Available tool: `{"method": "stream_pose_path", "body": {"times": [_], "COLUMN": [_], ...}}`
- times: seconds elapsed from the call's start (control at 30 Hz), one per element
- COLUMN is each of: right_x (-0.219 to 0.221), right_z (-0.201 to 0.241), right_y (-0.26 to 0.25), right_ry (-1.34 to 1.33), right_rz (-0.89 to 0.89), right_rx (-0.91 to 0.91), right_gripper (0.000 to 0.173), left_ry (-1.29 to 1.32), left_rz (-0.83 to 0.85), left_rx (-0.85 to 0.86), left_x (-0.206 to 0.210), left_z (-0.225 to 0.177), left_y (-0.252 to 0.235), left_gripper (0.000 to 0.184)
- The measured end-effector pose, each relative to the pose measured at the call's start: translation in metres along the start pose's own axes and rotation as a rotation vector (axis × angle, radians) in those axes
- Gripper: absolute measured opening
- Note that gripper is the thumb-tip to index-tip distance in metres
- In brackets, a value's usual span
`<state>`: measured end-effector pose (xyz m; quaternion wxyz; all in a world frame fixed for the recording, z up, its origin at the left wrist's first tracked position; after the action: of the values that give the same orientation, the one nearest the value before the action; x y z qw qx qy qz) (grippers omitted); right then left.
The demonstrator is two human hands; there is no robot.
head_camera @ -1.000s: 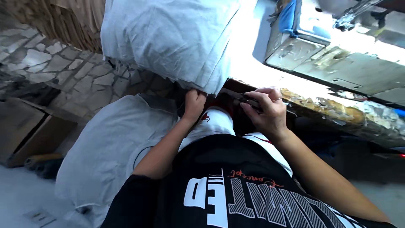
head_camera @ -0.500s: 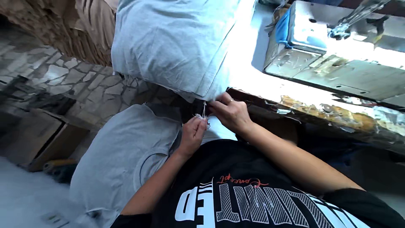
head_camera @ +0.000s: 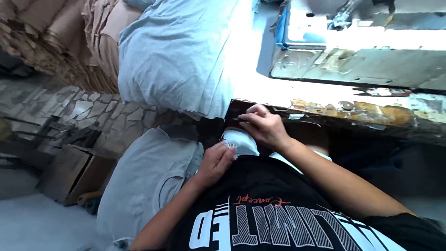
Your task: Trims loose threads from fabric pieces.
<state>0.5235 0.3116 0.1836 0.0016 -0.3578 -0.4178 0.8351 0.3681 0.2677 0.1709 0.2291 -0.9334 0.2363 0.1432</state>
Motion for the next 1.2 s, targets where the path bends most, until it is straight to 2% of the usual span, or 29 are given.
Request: {"method": "stream_pose_path", "body": {"times": [0.1,0.2,0.27,0.33,0.43,0.5,0.6,0.7,0.73,0.77,0.83,0.87,0.97,1.03,1.2], "right_x": [-0.069,-0.128,-0.144,-0.139,-0.11,-0.084,-0.039,0.005,0.019,0.032,0.058,0.07,0.107,0.139,0.239], "right_z": [-0.025,-0.034,-0.031,-0.024,-0.014,-0.007,0.015,0.046,0.055,0.063,0.074,0.079,0.09,0.097,0.112], "right_y": [0.038,0.067,0.069,0.062,0.044,0.028,-0.005,-0.043,-0.055,-0.067,-0.089,-0.099,-0.131,-0.156,-0.203], "right_ry": [0.032,0.052,0.042,0.012,-0.052,-0.094,-0.119,-0.069,-0.045,-0.023,0.005,0.024,0.084,0.132,0.257], "right_rz": [-0.115,-0.312,-0.385,-0.363,-0.234,-0.141,-0.014,0.077,0.099,0.119,0.166,0.192,0.253,0.289,0.393], "right_rx": [0.175,0.285,0.306,0.281,0.207,0.173,0.063,-0.082,-0.129,-0.169,-0.222,-0.244,-0.318,-0.363,-0.464], "right_gripper": [0.029,0.032,0.033,0.034,0.035,0.035,0.033,0.028,0.028,0.027,0.025,0.024,0.023,0.021,0.013], "left_ry": [0.161,0.354,0.413,0.436,0.375,0.285,0.14,0.104,0.101,0.1,0.107,0.139,0.314,0.377,0.305], "left_rz": [0.047,-0.075,-0.215,-0.372,-0.708,-0.882,-0.937,-0.928,-0.899,-0.882,-0.89,-0.888,-0.872,-0.883,-0.963], "left_rx": [-0.002,-0.034,-0.133,-0.334,-0.626,-0.697,-0.588,-0.566,-0.587,-0.592,-0.498,-0.436,-0.298,-0.234,-0.149], "left_x": [-0.002,-0.023,-0.045,-0.073,-0.136,-0.182,-0.243,-0.284,-0.293,-0.299,-0.303,-0.3,-0.273,-0.256,-0.246], "left_z": [-0.025,-0.03,-0.007,0.043,0.123,0.15,0.167,0.189,0.198,0.205,0.213,0.213,0.195,0.181,0.163], "left_y": [-0.039,-0.069,-0.074,-0.055,0.007,0.043,0.057,0.032,0.021,0.012,-0.002,-0.004,0.013,0.028,0.045], "left_gripper": [0.036,0.031,0.033,0.03,0.025,0.024,0.031,0.058,0.062,0.058,0.029,0.02,0.029,0.027,0.026]}}
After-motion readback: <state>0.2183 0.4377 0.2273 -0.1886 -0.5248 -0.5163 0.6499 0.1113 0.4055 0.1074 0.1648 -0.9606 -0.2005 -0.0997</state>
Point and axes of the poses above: each hand's wrist, its own y-axis away from the middle knuckle, its own x-axis out of the palm, z = x × y, the point moved 9 cm from there along -y, towards the middle knuckle
